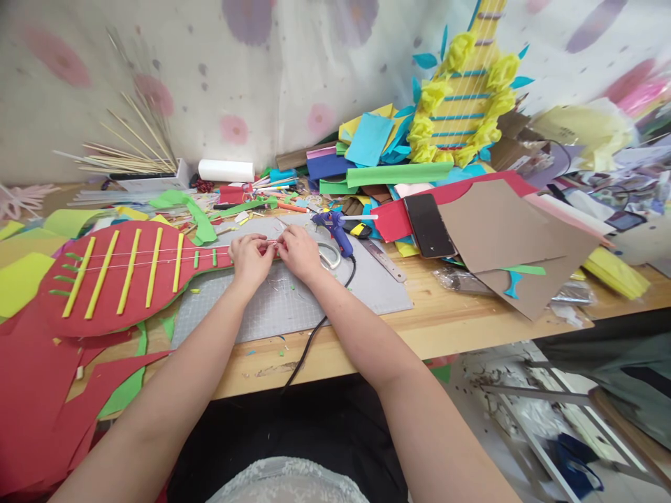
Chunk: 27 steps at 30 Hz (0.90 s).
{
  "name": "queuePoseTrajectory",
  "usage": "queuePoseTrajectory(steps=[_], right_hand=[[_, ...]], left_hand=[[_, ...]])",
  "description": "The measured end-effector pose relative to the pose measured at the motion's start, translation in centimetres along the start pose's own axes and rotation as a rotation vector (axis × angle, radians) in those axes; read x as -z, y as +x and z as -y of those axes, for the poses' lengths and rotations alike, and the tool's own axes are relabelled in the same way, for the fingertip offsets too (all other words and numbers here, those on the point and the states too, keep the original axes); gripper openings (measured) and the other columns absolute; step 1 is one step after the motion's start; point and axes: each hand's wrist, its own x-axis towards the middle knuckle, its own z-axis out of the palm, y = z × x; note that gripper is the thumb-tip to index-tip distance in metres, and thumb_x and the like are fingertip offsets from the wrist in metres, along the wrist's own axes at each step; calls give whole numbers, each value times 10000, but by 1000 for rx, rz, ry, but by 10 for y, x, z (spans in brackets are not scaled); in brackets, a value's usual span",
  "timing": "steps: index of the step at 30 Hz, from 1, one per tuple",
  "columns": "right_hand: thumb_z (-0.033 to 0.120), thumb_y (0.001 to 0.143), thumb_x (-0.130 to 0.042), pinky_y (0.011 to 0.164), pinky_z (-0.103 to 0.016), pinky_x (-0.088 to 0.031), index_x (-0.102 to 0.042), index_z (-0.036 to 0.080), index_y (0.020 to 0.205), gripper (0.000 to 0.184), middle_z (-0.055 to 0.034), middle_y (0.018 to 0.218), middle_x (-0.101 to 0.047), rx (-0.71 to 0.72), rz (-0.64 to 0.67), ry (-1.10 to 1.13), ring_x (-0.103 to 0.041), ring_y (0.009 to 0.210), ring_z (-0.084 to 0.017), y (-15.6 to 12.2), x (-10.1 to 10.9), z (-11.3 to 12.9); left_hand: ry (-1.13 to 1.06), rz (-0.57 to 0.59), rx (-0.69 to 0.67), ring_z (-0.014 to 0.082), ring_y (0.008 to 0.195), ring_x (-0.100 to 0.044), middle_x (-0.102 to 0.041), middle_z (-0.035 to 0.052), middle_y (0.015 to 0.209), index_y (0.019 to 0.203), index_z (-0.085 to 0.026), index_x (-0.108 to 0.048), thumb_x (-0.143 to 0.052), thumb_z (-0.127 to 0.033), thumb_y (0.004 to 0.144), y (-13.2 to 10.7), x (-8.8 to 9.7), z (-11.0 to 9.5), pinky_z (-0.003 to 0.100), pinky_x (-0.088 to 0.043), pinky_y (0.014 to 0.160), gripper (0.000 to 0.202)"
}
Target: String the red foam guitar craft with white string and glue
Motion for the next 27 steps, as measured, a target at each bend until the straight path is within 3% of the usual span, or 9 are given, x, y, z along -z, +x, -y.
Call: queuePoseTrajectory(steps=[11,27], right_hand=[[208,829,-481,808,-308,-414,-611,191,891,145,-61,966,-592,-15,-25,29,-527,961,-191,-1,7,0],[214,848,-475,806,-306,-408,-626,186,867,155,-64,964,-608,1,13,38,-527,957,-191,-1,2,-3]], left_hand=[[-12,-22,13,269,1075,-482,-662,23,1078,750,-221,-671,-583,-279,776,0,0,0,449,-306,982,109],[11,-17,-7,281,1069,-480,-658,33,1062,754,-228,-665,-615,-296,736,0,-1,1,458,-301,970,87]])
